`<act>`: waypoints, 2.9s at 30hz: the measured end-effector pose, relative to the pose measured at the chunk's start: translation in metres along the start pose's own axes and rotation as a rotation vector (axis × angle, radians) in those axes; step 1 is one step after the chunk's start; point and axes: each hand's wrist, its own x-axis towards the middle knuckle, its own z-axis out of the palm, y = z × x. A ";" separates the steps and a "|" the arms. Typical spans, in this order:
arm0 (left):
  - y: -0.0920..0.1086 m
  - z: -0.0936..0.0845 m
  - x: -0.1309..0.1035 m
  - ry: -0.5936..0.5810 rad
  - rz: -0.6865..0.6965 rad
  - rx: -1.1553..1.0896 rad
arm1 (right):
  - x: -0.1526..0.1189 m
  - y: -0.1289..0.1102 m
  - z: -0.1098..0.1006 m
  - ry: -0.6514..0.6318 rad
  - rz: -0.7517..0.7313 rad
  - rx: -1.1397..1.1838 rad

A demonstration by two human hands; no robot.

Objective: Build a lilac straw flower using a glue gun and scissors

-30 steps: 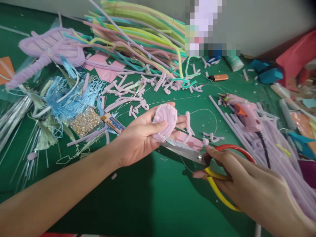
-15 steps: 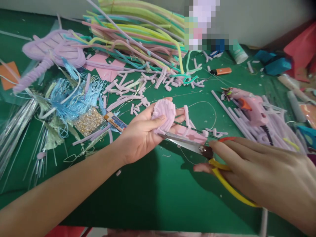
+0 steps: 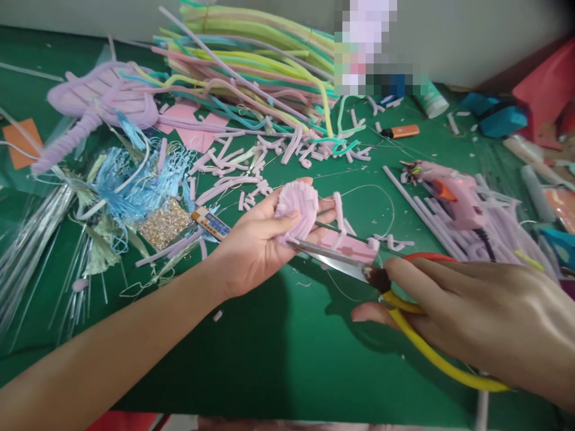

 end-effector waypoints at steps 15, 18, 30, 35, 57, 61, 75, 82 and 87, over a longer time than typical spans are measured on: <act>0.000 -0.001 0.001 -0.031 0.020 0.004 | -0.003 -0.009 0.001 0.008 0.097 0.052; 0.000 0.000 0.000 -0.007 0.028 -0.010 | -0.003 -0.012 0.001 0.000 0.122 0.057; 0.006 0.005 -0.003 0.009 0.042 0.002 | -0.005 -0.022 0.001 -0.085 0.206 0.251; 0.004 0.005 -0.005 -0.004 0.044 -0.016 | -0.012 -0.022 0.004 -0.086 0.229 0.316; 0.007 0.002 -0.006 -0.033 -0.025 -0.070 | -0.012 -0.032 0.016 0.073 0.220 0.084; 0.008 0.003 -0.007 -0.053 -0.029 -0.116 | -0.014 -0.031 0.020 0.084 0.233 0.016; 0.018 0.003 -0.008 -0.066 -0.078 -0.184 | -0.014 -0.030 0.028 0.098 0.206 -0.029; 0.019 0.000 -0.011 -0.101 -0.061 -0.158 | -0.010 -0.030 0.028 0.098 0.183 0.023; 0.017 0.000 -0.010 -0.050 -0.064 -0.111 | -0.006 -0.030 0.022 0.112 0.163 0.046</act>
